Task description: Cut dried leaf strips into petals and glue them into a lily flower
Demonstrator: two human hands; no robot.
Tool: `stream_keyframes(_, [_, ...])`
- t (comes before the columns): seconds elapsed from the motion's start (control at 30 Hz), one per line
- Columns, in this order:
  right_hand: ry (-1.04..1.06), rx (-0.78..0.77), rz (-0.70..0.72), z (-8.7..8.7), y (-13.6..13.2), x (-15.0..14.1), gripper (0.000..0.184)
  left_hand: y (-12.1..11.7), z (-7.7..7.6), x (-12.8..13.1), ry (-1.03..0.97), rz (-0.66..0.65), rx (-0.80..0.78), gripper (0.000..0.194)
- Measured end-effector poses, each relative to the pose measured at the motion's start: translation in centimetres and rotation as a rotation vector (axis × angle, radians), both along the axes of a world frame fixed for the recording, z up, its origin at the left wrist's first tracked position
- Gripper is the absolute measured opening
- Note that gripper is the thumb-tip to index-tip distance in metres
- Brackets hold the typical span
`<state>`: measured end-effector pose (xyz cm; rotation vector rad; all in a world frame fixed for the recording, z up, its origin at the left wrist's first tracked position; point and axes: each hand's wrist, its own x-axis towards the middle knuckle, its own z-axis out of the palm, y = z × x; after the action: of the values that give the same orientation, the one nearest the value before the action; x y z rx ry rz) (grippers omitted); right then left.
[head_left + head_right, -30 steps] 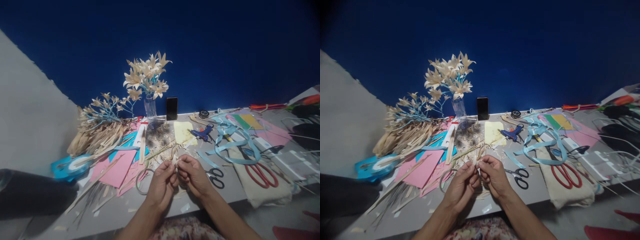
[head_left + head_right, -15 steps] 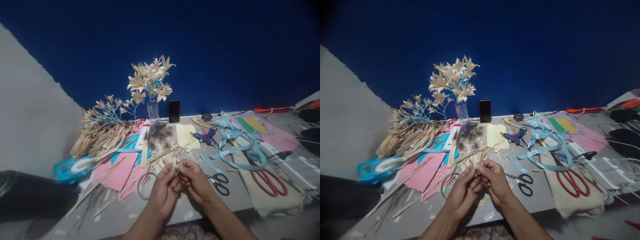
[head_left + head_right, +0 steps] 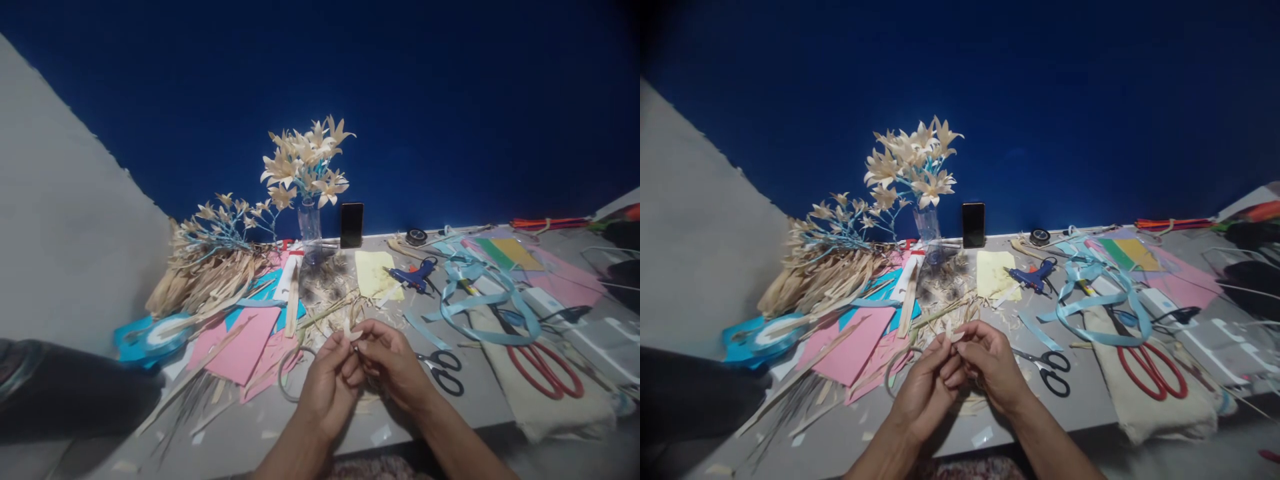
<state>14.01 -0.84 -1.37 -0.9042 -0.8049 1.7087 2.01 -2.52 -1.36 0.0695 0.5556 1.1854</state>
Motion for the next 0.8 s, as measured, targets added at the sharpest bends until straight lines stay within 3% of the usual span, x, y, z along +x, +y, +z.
stream_keyframes(0.23, [-0.076,0.039,0.014,0.0,0.2,0.6,0.034,0.3,-0.1,0.0,-0.023,0.007,-0.037,0.029])
stream_keyframes(0.5, [-0.144,0.096,-0.026,1.2,1.0,1.2,0.037,0.9,0.2,0.4,-0.011,-0.092,0.017,0.035])
stream_keyframes(0.8, [-0.167,0.117,0.038,1.3,0.8,1.6,0.033,1.0,-0.7,0.5,0.006,-0.104,0.025,0.037])
